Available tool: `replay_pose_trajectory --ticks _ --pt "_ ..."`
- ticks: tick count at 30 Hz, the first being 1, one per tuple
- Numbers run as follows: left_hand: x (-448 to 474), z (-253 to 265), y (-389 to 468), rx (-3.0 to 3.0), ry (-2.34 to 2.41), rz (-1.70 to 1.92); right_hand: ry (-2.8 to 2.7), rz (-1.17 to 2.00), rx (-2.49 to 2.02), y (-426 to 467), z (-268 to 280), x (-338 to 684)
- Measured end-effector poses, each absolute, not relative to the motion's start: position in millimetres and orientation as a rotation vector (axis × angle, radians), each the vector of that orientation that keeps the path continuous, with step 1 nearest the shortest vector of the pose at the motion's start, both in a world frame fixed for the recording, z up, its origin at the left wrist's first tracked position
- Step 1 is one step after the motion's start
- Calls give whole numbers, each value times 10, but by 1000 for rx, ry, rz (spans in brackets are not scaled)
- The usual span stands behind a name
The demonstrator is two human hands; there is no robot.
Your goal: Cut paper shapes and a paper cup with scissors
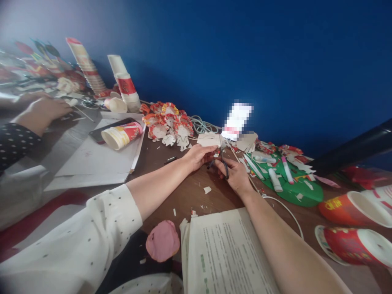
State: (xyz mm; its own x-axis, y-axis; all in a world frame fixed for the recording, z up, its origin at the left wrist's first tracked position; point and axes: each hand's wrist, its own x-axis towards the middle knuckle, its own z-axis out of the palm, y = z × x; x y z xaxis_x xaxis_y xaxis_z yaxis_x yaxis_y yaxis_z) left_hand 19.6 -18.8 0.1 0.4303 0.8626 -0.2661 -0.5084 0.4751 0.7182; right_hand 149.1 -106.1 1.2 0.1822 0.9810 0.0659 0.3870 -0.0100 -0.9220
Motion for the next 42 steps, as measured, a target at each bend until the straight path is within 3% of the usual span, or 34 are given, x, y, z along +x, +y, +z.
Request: replay_pose_trajectory --ticks 15,42 --pt "206 10 -221 631 695 934 -1243 1049 -1451 -1062 -23 1537" --pt "191 28 -223 685 699 904 -1298 890 -1548 -1105 94 1422"
